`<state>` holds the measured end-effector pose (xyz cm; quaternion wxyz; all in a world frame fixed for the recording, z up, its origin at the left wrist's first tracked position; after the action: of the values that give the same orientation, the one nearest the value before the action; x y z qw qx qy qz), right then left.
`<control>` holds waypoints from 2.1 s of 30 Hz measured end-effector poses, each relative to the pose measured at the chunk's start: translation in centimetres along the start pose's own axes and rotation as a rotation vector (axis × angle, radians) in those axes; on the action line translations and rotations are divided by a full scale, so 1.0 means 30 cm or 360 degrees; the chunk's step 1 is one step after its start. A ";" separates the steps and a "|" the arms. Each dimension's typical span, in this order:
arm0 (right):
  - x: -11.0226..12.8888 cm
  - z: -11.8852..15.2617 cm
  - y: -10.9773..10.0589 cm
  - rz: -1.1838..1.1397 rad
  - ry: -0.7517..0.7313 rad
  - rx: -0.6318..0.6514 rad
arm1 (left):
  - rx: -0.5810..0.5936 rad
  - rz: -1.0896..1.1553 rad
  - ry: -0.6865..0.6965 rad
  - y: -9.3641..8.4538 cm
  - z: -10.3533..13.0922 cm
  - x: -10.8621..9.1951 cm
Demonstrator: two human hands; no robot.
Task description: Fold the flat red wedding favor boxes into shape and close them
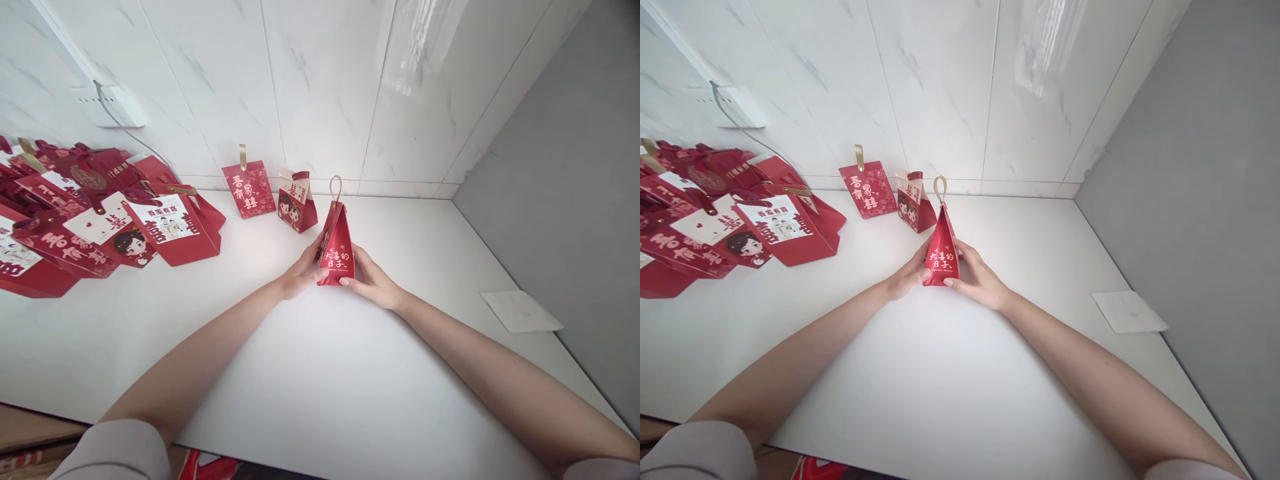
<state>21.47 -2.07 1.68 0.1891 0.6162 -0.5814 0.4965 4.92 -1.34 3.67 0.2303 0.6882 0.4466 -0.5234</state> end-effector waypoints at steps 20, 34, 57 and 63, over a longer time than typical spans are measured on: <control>0.003 0.000 0.002 0.0046 -0.0041 0.0024 | -0.0104 -0.0077 -0.0032 -0.018 0.011 0.027; 0.004 0.000 0.002 0.0047 -0.0037 0.0027 | -0.0107 -0.0117 -0.0049 -0.020 0.015 0.028; -0.039 0.002 -0.027 -0.0044 0.0173 -0.0294 | -0.1013 -0.0484 -0.0119 -0.158 0.032 0.089; -0.051 0.004 -0.033 0.0011 0.0205 -0.0417 | -0.1253 -0.0338 0.0142 -0.166 0.052 0.043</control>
<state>22.66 -1.11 0.70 0.3033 0.5511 -0.6299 0.4556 -0.08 0.37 2.70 0.4011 0.5195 0.6910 -0.3028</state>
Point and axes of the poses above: each hand's wrist, its own z-axis away from the middle knuckle, its own y-axis out of the palm, x = y × z, the point moved 5 cm from there along -z, towards the middle knuckle, and after that the axes turned 7 degrees about -x, right-handed, at the moved point
